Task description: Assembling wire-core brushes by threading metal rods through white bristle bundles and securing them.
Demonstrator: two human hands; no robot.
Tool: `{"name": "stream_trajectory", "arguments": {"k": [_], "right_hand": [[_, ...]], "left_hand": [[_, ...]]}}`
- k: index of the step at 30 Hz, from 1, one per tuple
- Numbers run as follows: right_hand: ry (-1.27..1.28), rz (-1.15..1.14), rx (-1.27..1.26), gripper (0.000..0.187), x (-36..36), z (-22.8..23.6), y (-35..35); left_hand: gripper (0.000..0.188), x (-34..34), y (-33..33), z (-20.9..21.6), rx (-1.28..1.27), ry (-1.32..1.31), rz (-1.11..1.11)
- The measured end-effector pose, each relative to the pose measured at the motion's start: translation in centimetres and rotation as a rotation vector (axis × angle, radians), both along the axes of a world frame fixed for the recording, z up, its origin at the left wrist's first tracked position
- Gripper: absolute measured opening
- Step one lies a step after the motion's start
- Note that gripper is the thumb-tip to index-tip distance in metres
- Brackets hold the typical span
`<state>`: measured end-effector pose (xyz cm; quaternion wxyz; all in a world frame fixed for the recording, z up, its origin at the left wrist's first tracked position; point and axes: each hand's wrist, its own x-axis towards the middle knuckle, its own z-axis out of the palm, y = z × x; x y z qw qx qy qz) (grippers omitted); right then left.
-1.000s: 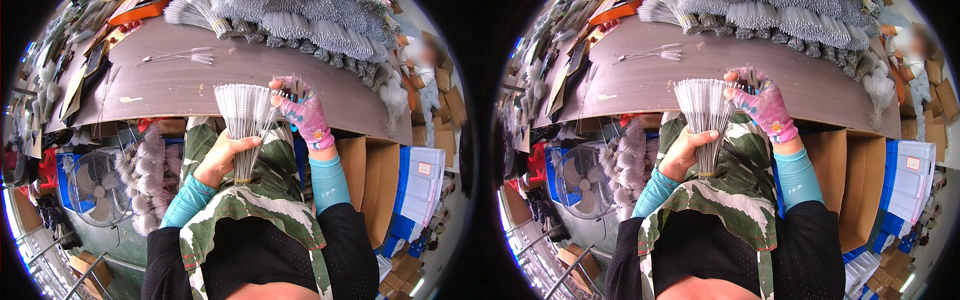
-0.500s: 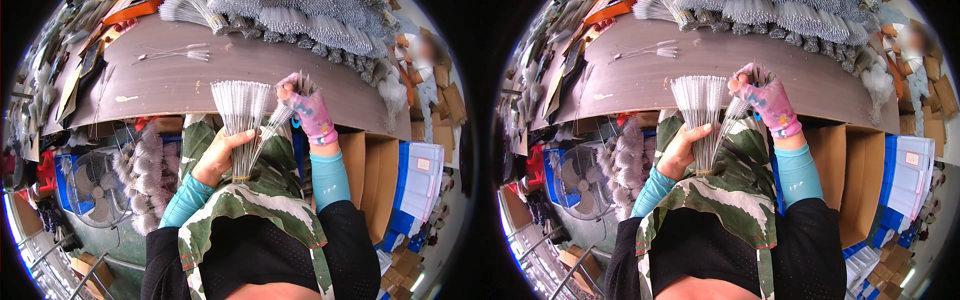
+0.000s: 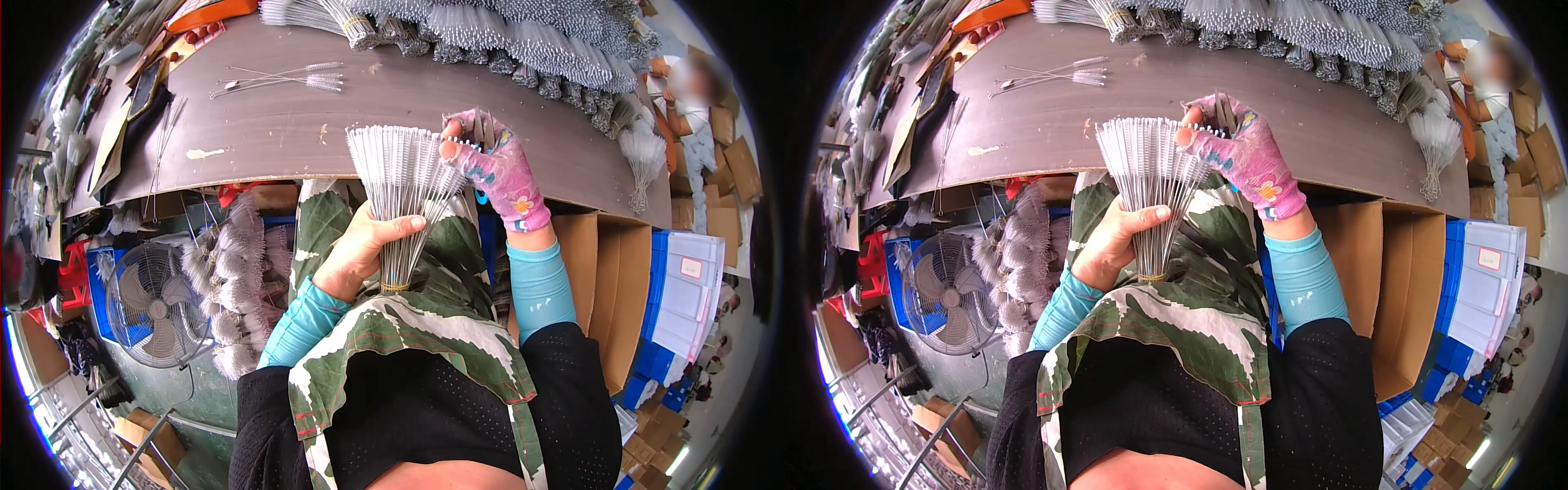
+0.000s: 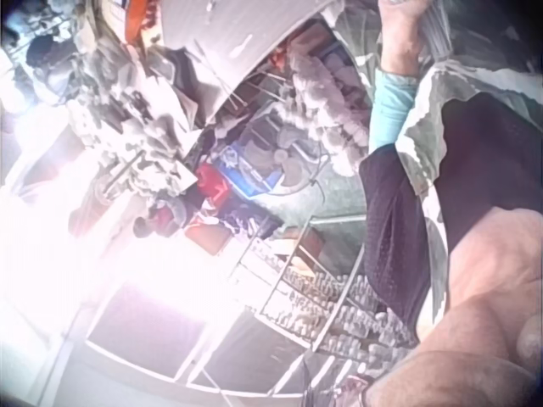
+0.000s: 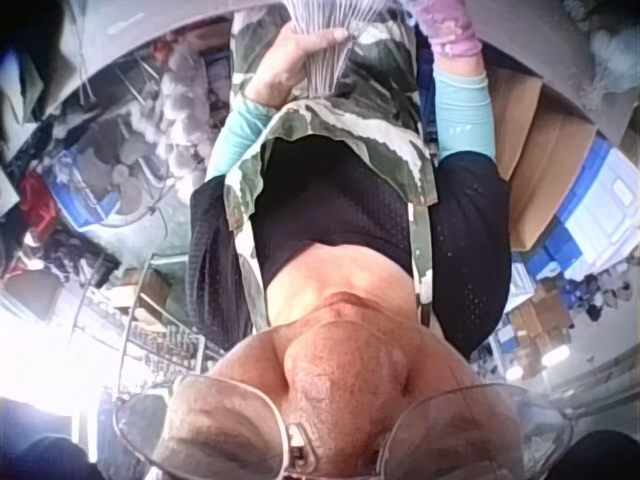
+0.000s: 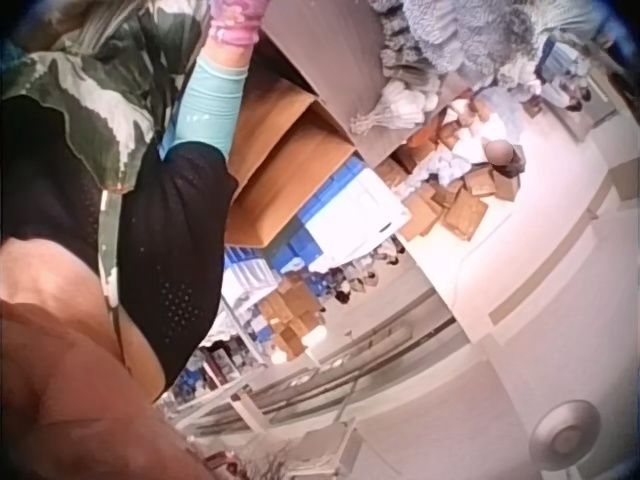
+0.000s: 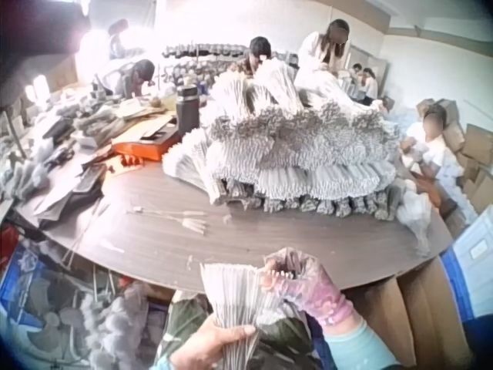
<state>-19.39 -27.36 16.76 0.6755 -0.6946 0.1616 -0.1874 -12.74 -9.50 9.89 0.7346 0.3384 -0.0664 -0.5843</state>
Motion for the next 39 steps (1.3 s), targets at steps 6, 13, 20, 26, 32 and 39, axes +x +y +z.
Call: {"name": "stream_trajectory", "arguments": {"k": [6, 13, 20, 26, 32, 39], "right_hand": [[0.006, -0.033, 0.054, 0.018, -0.3, 0.2, 0.6], [0.007, -0.063, 0.1, 0.018, -0.9, 0.0, 0.5], [-0.158, -0.021, 0.394, 0.02, -1.8, -2.3, -0.5], [-0.066, -0.08, 0.219, 0.024, -1.5, -1.1, 0.5], [-0.044, -0.071, 0.235, 0.021, -1.5, -1.5, 0.3], [0.023, 0.065, 0.284, 0.019, -0.8, 0.1, 0.3]], "left_hand": [[0.036, 0.0, 0.4, 0.0, 0.006, -0.008, 0.042], [0.033, 0.2, 0.6, -0.4, -0.029, -0.006, 0.079], [0.031, 0.1, 0.7, -0.1, -0.052, 0.021, 0.088], [0.036, 0.0, 1.1, -0.7, -0.045, 0.013, 0.059], [0.036, 0.2, 1.0, -0.8, -0.07, 0.021, 0.058], [0.036, 0.1, 0.8, -0.5, -0.062, 0.009, 0.041]]}}
